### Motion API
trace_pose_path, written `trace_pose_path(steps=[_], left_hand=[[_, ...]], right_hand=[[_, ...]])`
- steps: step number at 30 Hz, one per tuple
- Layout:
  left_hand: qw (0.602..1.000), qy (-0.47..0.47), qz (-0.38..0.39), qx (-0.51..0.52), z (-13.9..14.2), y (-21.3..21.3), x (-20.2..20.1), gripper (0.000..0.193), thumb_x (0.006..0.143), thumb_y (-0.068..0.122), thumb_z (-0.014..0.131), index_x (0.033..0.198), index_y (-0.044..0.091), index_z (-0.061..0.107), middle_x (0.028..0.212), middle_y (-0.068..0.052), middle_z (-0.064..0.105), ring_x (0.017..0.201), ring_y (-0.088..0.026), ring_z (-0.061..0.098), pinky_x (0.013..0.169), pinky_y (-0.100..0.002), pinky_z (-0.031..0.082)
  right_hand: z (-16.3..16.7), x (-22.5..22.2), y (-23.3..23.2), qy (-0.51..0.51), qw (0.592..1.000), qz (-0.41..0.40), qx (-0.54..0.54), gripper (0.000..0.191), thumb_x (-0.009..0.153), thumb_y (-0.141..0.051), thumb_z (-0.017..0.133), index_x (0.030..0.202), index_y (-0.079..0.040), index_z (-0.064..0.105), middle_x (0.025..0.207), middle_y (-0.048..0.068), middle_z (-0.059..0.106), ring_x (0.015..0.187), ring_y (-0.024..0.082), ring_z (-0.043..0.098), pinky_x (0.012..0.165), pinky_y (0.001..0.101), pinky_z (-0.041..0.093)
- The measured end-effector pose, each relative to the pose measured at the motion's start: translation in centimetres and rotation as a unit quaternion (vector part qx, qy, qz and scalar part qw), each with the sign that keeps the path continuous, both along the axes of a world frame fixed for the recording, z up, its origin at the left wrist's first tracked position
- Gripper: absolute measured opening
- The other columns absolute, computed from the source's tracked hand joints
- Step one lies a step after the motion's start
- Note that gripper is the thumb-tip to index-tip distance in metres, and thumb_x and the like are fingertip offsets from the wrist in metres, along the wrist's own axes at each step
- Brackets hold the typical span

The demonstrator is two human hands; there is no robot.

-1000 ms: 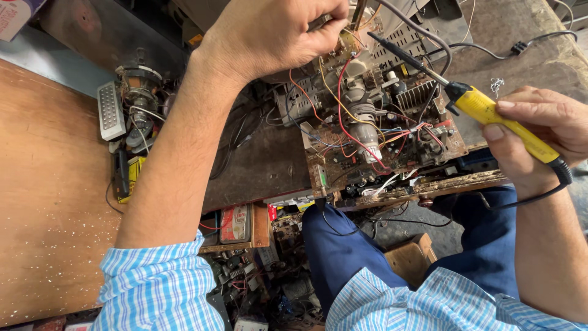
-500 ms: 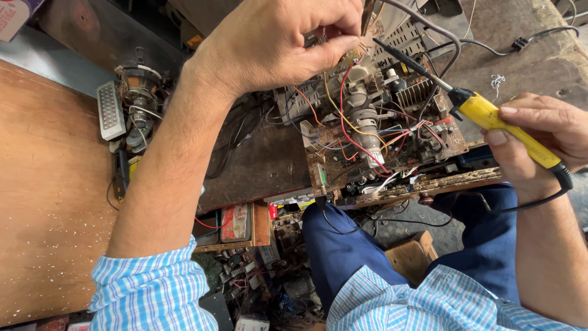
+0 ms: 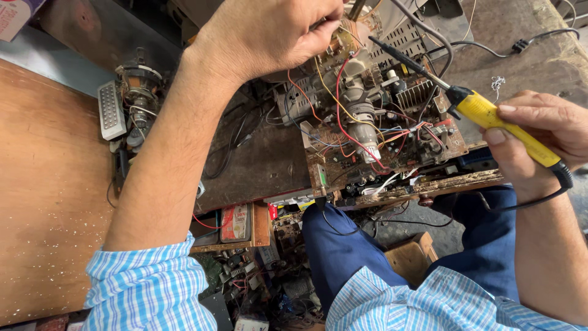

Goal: The person sits at a cluttered repair bench and solders wires onto an electronic device, holding the soldering iron in one hand while positioning wires and components with the other. They continue making solder joints across the device, then lift and turn the device over in their hands at the end.

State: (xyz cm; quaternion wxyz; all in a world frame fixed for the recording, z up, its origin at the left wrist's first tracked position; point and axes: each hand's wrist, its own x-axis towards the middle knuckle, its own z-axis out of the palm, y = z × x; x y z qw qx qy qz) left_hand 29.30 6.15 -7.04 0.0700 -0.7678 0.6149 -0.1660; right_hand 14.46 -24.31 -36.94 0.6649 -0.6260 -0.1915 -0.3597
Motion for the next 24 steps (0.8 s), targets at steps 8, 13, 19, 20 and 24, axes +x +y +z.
trace_pose_path(steps=[8, 13, 19, 20, 24], left_hand=[[0.997, 0.028, -0.027, -0.074, -1.5, 0.8, 0.7, 0.012, 0.097, 0.005, 0.074, 0.089, 0.003, 0.065, 0.084, -0.006, 0.066, 0.073, -0.022, 0.066, 0.067, -0.034, 0.054], [0.996, 0.037, -0.011, -0.085, -2.1, 0.5, 0.7, 0.015, 0.095, 0.001, 0.074, 0.085, 0.003, 0.063, 0.082, -0.007, 0.065, 0.07, -0.021, 0.066, 0.064, -0.033, 0.053], [0.995, 0.036, -0.005, -0.098, -2.4, 0.6, 0.7, 0.014, 0.095, 0.001, 0.074, 0.086, 0.002, 0.064, 0.079, -0.007, 0.065, 0.068, -0.021, 0.065, 0.062, -0.034, 0.052], [0.994, 0.036, -0.003, -0.099, -2.4, 0.6, 0.7, 0.013, 0.095, 0.002, 0.074, 0.086, 0.002, 0.065, 0.079, -0.007, 0.065, 0.068, -0.021, 0.065, 0.062, -0.034, 0.053], [0.995, 0.023, 0.001, -0.098, -2.4, 0.7, 0.8, 0.012, 0.095, 0.003, 0.074, 0.087, 0.002, 0.065, 0.078, -0.007, 0.065, 0.067, -0.022, 0.065, 0.061, -0.034, 0.053]], right_hand=[[0.0, 1.1, 0.5, -0.019, 1.0, -0.001, 0.012, 0.015, 0.102, -0.005, 0.074, 0.112, 0.003, 0.066, 0.095, 0.016, 0.07, 0.082, 0.019, 0.071, 0.076, 0.0263, 0.057], [-0.7, 2.8, -0.4, 0.033, 0.998, -0.007, -0.051, 0.018, 0.103, -0.003, 0.075, 0.118, 0.003, 0.068, 0.103, 0.015, 0.069, 0.09, 0.017, 0.07, 0.083, 0.0238, 0.057], [-2.3, 4.5, -1.5, 0.119, 0.988, 0.045, -0.088, 0.026, 0.1, -0.006, 0.073, 0.126, -0.002, 0.066, 0.102, 0.008, 0.067, 0.089, 0.01, 0.066, 0.082, 0.0185, 0.053], [-2.5, 4.6, -1.6, 0.092, 0.992, 0.014, -0.079, 0.03, 0.1, -0.005, 0.073, 0.128, -0.002, 0.065, 0.106, 0.008, 0.066, 0.093, 0.01, 0.066, 0.083, 0.0182, 0.052], [-3.5, 5.7, -2.9, 0.148, 0.977, 0.102, -0.11, 0.027, 0.096, -0.006, 0.07, 0.122, 0.0, 0.063, 0.102, 0.007, 0.065, 0.091, 0.009, 0.066, 0.084, 0.0204, 0.053]])
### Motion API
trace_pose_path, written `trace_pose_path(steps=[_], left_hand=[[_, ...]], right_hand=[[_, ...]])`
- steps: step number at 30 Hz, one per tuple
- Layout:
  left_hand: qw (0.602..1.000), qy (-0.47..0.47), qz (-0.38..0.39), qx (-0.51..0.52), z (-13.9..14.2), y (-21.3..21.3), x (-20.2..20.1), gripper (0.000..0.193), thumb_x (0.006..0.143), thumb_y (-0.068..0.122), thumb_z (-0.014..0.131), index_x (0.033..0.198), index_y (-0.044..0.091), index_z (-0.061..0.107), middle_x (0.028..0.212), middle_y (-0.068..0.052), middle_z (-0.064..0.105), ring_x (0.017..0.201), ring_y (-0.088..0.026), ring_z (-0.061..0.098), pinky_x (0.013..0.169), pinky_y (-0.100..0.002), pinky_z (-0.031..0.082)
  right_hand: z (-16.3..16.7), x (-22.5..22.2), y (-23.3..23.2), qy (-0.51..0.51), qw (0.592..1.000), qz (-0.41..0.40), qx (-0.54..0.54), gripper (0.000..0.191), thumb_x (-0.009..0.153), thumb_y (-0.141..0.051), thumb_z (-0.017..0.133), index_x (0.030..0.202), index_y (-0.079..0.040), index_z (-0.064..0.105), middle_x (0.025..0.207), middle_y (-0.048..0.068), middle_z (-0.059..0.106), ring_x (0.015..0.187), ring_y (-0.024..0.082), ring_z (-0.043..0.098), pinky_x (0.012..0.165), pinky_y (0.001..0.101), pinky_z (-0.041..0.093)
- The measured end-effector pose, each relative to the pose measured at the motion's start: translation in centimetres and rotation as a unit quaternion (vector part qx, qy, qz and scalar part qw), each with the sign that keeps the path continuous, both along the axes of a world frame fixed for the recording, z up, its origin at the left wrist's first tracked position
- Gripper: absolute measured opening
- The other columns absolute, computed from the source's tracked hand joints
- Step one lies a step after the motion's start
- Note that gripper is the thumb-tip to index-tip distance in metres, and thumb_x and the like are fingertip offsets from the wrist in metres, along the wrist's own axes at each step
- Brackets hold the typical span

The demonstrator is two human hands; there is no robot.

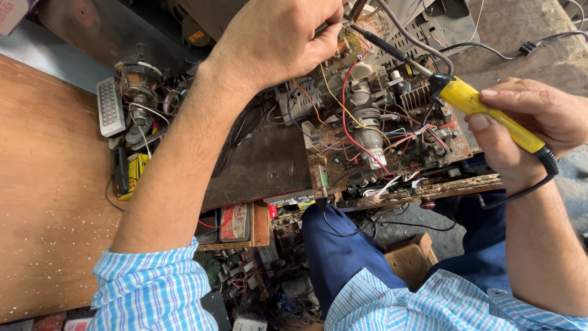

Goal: The person sits at a cluttered repair bench and solders wires onto an electronic device, holding the soldering iron in one hand while positioning wires and components with the other. They continue making solder joints across the device, then lift and turn the device over in their hands at the end.

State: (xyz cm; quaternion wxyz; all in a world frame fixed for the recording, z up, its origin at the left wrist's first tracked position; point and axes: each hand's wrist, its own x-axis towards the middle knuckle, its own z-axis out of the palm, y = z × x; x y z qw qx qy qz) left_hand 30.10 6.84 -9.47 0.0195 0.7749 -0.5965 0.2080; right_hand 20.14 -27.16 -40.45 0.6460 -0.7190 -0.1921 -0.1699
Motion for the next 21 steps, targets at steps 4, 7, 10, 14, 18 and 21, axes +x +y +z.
trace_pose_path(steps=[4, 7, 10, 14, 18, 21], left_hand=[[1.0, -0.002, 0.004, 0.003, 0.0, 0.0, 0.1, 0.014, 0.097, 0.004, 0.075, 0.087, 0.002, 0.065, 0.077, -0.007, 0.064, 0.066, -0.022, 0.064, 0.061, -0.035, 0.052], [1.0, -0.002, 0.011, 0.006, 0.0, 0.0, 0.3, 0.015, 0.096, 0.004, 0.074, 0.086, 0.002, 0.064, 0.075, -0.007, 0.063, 0.064, -0.022, 0.063, 0.06, -0.035, 0.051], [1.0, -0.004, 0.008, 0.005, -0.1, 0.0, 0.4, 0.014, 0.096, 0.003, 0.073, 0.086, 0.002, 0.064, 0.076, -0.007, 0.063, 0.064, -0.022, 0.063, 0.06, -0.035, 0.051], [1.0, -0.013, 0.012, 0.006, -0.2, 0.1, 0.3, 0.012, 0.097, 0.003, 0.073, 0.089, 0.003, 0.064, 0.075, -0.007, 0.063, 0.063, -0.022, 0.063, 0.059, -0.035, 0.051], [1.0, 0.007, 0.009, -0.001, -0.2, 0.2, 0.4, 0.013, 0.097, 0.001, 0.073, 0.089, 0.004, 0.063, 0.075, -0.007, 0.062, 0.063, -0.021, 0.063, 0.058, -0.035, 0.051], [1.0, -0.01, 0.003, -0.003, -0.2, 0.3, 0.4, 0.015, 0.097, -0.001, 0.072, 0.086, 0.001, 0.063, 0.077, -0.009, 0.062, 0.065, -0.023, 0.063, 0.06, -0.035, 0.051]], right_hand=[[-1.6, 1.0, -0.4, -0.048, 0.999, -0.02, 0.004, 0.018, 0.105, -0.006, 0.071, 0.12, 0.003, 0.064, 0.102, 0.008, 0.065, 0.091, 0.007, 0.066, 0.085, 0.0145, 0.052], [-0.9, 2.8, -1.7, 0.072, 0.992, 0.096, 0.029, 0.011, 0.102, -0.005, 0.069, 0.107, 0.004, 0.066, 0.092, 0.01, 0.063, 0.08, 0.009, 0.065, 0.081, 0.0191, 0.054], [0.9, 2.7, -1.3, 0.095, 0.984, 0.145, 0.027, 0.009, 0.099, -0.004, 0.068, 0.102, 0.004, 0.066, 0.089, 0.012, 0.066, 0.079, 0.012, 0.067, 0.084, 0.0237, 0.055], [2.9, -1.3, 3.4, -0.083, 0.987, -0.043, 0.132, 0.014, 0.105, -0.006, 0.075, 0.112, 0.004, 0.067, 0.095, 0.013, 0.07, 0.082, 0.014, 0.071, 0.076, 0.0231, 0.058], [6.2, -2.7, 5.3, -0.132, 0.978, -0.089, 0.131, 0.015, 0.105, -0.004, 0.078, 0.112, 0.006, 0.069, 0.099, 0.017, 0.072, 0.084, 0.017, 0.072, 0.076, 0.0235, 0.059], [8.3, -2.8, 5.8, -0.154, 0.977, -0.116, 0.088, 0.015, 0.104, 0.0, 0.079, 0.11, 0.009, 0.07, 0.101, 0.021, 0.072, 0.088, 0.021, 0.072, 0.079, 0.0259, 0.058]])
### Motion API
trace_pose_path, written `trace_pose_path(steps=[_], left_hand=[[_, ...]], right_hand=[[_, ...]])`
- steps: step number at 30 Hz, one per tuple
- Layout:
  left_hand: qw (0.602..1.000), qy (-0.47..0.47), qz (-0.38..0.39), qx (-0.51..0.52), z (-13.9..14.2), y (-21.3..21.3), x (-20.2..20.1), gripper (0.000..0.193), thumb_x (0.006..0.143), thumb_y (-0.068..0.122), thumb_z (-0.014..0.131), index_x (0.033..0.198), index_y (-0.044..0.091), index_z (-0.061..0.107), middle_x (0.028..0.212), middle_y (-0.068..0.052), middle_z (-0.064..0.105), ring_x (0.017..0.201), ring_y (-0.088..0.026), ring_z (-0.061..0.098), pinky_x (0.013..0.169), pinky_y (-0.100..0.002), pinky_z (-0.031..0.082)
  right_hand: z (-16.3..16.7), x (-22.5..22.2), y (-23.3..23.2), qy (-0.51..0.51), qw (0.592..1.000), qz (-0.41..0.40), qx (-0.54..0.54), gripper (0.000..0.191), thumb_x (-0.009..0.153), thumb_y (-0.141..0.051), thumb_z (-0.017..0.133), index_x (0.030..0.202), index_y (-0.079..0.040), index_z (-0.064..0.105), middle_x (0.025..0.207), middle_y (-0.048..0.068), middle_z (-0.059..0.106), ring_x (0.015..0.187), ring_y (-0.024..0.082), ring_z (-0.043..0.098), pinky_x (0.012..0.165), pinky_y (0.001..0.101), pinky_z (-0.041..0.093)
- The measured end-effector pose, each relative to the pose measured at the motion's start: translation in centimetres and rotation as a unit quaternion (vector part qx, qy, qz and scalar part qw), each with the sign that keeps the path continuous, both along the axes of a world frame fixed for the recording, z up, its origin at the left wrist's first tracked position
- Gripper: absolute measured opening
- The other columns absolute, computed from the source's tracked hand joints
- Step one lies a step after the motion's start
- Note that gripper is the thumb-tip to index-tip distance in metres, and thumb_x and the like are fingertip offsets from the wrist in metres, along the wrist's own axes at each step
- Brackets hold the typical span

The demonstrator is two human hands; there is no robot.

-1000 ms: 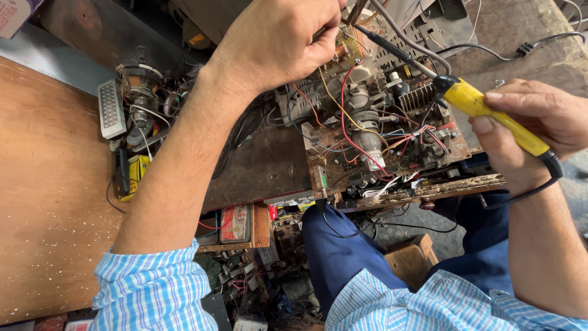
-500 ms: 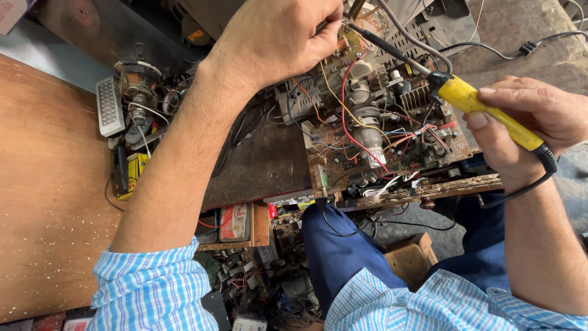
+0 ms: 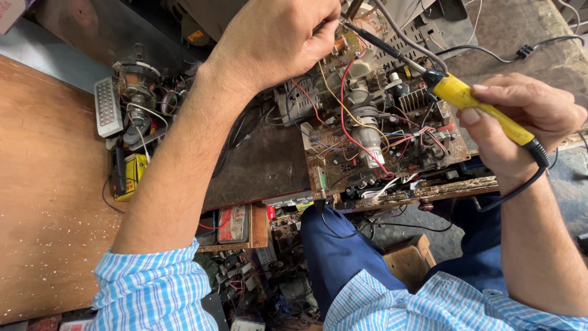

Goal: The person sits at a cluttered repair bench and solders wires onto an electronic device, holding the soldering iron in one hand while positioning wires and components with the other. They continue making solder joints across the device, then lift and turn the device over in their hands at the end.

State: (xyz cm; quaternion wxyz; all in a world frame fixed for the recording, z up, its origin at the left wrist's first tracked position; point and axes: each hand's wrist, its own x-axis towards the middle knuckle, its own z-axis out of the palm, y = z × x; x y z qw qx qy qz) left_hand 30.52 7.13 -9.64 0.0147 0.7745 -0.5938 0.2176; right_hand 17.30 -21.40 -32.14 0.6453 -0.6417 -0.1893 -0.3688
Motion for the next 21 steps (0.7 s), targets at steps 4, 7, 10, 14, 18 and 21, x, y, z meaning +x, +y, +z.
trace_pose_path(steps=[4, 7, 10, 14, 18, 21], left_hand=[[1.0, 0.015, -0.014, -0.012, 0.0, 0.3, 0.0, 0.011, 0.098, -0.002, 0.07, 0.089, 0.001, 0.064, 0.083, -0.009, 0.064, 0.071, -0.024, 0.065, 0.065, -0.036, 0.052], [0.999, 0.025, -0.015, -0.017, -0.1, 0.5, -0.1, 0.011, 0.098, -0.003, 0.07, 0.09, 0.001, 0.064, 0.084, -0.01, 0.065, 0.071, -0.024, 0.065, 0.065, -0.036, 0.052], [0.999, 0.022, -0.017, -0.029, -0.4, 0.5, -0.1, 0.009, 0.096, -0.004, 0.071, 0.091, 0.0, 0.066, 0.084, -0.01, 0.065, 0.07, -0.023, 0.066, 0.065, -0.035, 0.053], [0.999, 0.016, -0.015, -0.031, -0.6, 0.6, -0.1, 0.008, 0.096, -0.003, 0.072, 0.091, 0.0, 0.066, 0.083, -0.009, 0.066, 0.07, -0.023, 0.066, 0.065, -0.035, 0.053], [0.999, 0.009, -0.006, -0.03, -0.6, 0.7, -0.2, 0.009, 0.095, -0.002, 0.072, 0.09, 0.001, 0.065, 0.083, -0.01, 0.065, 0.07, -0.025, 0.066, 0.064, -0.036, 0.053], [1.0, 0.015, 0.0, -0.024, -0.4, 0.6, -0.1, 0.01, 0.096, -0.001, 0.072, 0.09, 0.001, 0.065, 0.081, -0.01, 0.065, 0.069, -0.025, 0.065, 0.064, -0.036, 0.053]], right_hand=[[1.3, -0.7, 0.8, 0.021, 0.998, 0.021, 0.046, 0.013, 0.105, -0.002, 0.078, 0.11, 0.007, 0.07, 0.103, 0.018, 0.073, 0.087, 0.018, 0.073, 0.079, 0.0248, 0.06], [1.7, -1.0, 1.3, 0.062, 0.994, 0.024, 0.087, 0.014, 0.101, -0.004, 0.077, 0.11, 0.005, 0.071, 0.096, 0.015, 0.072, 0.079, 0.015, 0.073, 0.072, 0.0231, 0.059], [1.7, -1.1, 1.4, 0.07, 0.993, 0.028, 0.094, 0.015, 0.099, -0.005, 0.076, 0.11, 0.003, 0.07, 0.095, 0.013, 0.072, 0.078, 0.013, 0.072, 0.071, 0.0224, 0.06], [1.4, -1.1, 1.1, 0.056, 0.995, 0.029, 0.073, 0.014, 0.105, -0.004, 0.078, 0.11, 0.006, 0.07, 0.099, 0.015, 0.072, 0.082, 0.015, 0.072, 0.075, 0.0234, 0.059], [1.2, -1.2, 1.2, 0.051, 0.996, 0.036, 0.071, 0.015, 0.108, -0.003, 0.079, 0.111, 0.008, 0.07, 0.102, 0.017, 0.072, 0.085, 0.017, 0.072, 0.077, 0.0239, 0.059], [1.5, -1.1, 1.7, 0.06, 0.993, 0.029, 0.099, 0.015, 0.105, -0.004, 0.078, 0.11, 0.007, 0.07, 0.101, 0.016, 0.072, 0.081, 0.016, 0.072, 0.073, 0.0233, 0.059]])
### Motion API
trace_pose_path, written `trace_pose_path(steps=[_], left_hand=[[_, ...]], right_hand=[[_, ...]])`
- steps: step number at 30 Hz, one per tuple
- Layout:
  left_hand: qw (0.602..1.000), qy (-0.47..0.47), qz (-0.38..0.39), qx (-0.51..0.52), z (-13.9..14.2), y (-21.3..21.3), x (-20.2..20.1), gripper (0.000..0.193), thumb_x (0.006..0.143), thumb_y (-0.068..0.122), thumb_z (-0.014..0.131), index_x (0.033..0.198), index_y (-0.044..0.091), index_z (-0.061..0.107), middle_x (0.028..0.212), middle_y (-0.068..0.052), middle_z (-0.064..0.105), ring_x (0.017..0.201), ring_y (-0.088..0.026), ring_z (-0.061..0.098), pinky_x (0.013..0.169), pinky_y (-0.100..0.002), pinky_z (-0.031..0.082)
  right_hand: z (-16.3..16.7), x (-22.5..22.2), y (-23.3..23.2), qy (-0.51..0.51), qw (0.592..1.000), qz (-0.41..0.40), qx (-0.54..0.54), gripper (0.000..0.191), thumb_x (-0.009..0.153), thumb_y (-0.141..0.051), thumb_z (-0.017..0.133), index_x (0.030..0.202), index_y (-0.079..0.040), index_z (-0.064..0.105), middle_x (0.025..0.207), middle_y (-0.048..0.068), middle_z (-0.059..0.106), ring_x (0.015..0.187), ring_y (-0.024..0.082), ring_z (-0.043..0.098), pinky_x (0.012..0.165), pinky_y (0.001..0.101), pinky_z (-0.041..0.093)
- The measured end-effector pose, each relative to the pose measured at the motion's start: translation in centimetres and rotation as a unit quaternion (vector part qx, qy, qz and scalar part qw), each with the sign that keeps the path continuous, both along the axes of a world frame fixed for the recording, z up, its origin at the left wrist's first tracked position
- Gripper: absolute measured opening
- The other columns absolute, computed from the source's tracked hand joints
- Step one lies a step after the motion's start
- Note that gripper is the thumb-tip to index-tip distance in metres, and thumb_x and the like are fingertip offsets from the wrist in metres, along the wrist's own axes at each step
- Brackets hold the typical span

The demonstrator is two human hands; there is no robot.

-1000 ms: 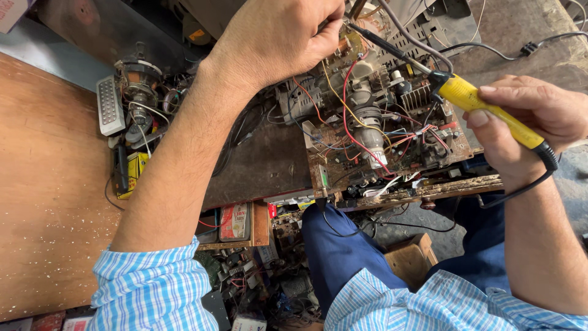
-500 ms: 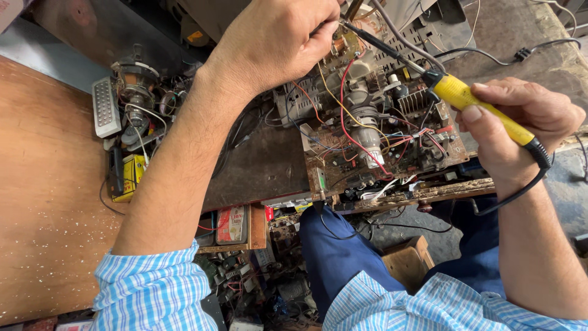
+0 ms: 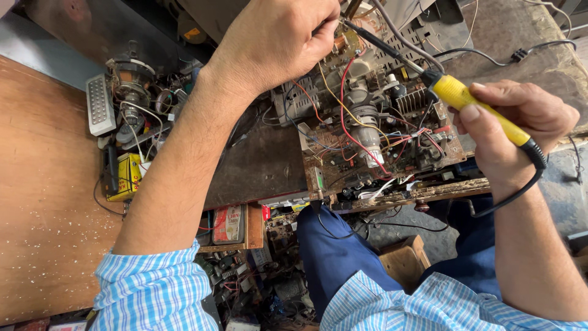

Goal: The person sits at a cluttered repair bench and solders wires onto an electronic device, holding the soldering iron in one hand while positioning wires and components with the other. They continue making solder joints across the device, then lift and turn the device over in their hands at the end.

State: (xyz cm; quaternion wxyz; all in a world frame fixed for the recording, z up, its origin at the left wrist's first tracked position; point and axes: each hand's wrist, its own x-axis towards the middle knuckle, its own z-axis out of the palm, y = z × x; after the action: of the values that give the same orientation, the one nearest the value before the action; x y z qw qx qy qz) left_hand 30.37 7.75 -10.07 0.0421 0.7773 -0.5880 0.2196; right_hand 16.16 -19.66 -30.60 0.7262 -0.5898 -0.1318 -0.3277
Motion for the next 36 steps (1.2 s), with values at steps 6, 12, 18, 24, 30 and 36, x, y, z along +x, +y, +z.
trace_pose_path(steps=[6, 12, 18, 24, 30, 36], left_hand=[[1.0, -0.017, -0.002, -0.003, -0.1, 0.0, -0.1, 0.009, 0.097, -0.001, 0.071, 0.091, 0.001, 0.065, 0.083, -0.01, 0.065, 0.07, -0.025, 0.065, 0.065, -0.036, 0.053], [1.0, -0.017, 0.007, -0.002, -0.3, -0.1, -0.3, 0.009, 0.097, -0.001, 0.071, 0.091, 0.001, 0.065, 0.081, -0.009, 0.065, 0.067, -0.023, 0.065, 0.061, -0.034, 0.053], [1.0, -0.011, 0.013, 0.0, -0.4, -0.1, -0.4, 0.006, 0.097, -0.001, 0.071, 0.095, 0.002, 0.066, 0.078, -0.008, 0.065, 0.063, -0.022, 0.064, 0.059, -0.034, 0.052], [1.0, -0.019, 0.006, -0.006, -0.6, 0.0, -0.5, 0.006, 0.097, 0.0, 0.071, 0.095, 0.002, 0.066, 0.079, -0.009, 0.065, 0.066, -0.024, 0.065, 0.061, -0.035, 0.053], [1.0, -0.011, 0.008, -0.014, -0.7, -0.1, -0.7, 0.007, 0.096, 0.0, 0.072, 0.096, 0.001, 0.066, 0.082, -0.011, 0.065, 0.069, -0.027, 0.066, 0.063, -0.037, 0.053], [1.0, -0.022, -0.013, -0.011, -0.6, -0.1, -0.8, 0.01, 0.094, -0.001, 0.073, 0.089, 0.0, 0.065, 0.085, -0.011, 0.065, 0.076, -0.028, 0.067, 0.069, -0.038, 0.054]], right_hand=[[0.5, -0.3, 1.0, 0.01, 0.999, 0.008, 0.046, 0.014, 0.101, -0.005, 0.076, 0.107, 0.006, 0.069, 0.099, 0.014, 0.072, 0.077, 0.014, 0.073, 0.067, 0.0228, 0.06], [-0.4, -0.5, 0.0, -0.004, 1.0, -0.002, -0.025, 0.016, 0.106, -0.002, 0.078, 0.112, 0.01, 0.07, 0.1, 0.018, 0.072, 0.08, 0.018, 0.072, 0.072, 0.0244, 0.058], [-1.1, -0.3, 0.9, 0.006, 0.999, 0.001, 0.042, 0.02, 0.103, -0.011, 0.079, 0.113, 0.004, 0.069, 0.102, 0.013, 0.073, 0.08, 0.014, 0.073, 0.071, 0.0231, 0.062], [-1.3, -1.1, 0.7, -0.004, 0.999, -0.035, -0.039, 0.02, 0.107, -0.009, 0.079, 0.113, 0.007, 0.069, 0.103, 0.017, 0.073, 0.088, 0.018, 0.074, 0.079, 0.0255, 0.061], [-1.2, -1.6, 0.9, 0.01, 1.0, -0.006, 0.006, 0.019, 0.106, -0.008, 0.077, 0.117, 0.005, 0.069, 0.103, 0.016, 0.072, 0.087, 0.018, 0.073, 0.079, 0.0256, 0.06], [-1.4, -1.3, 1.0, -0.02, 0.999, 0.005, 0.03, 0.017, 0.106, -0.008, 0.077, 0.115, 0.004, 0.067, 0.105, 0.016, 0.071, 0.087, 0.019, 0.074, 0.077, 0.0273, 0.062]])
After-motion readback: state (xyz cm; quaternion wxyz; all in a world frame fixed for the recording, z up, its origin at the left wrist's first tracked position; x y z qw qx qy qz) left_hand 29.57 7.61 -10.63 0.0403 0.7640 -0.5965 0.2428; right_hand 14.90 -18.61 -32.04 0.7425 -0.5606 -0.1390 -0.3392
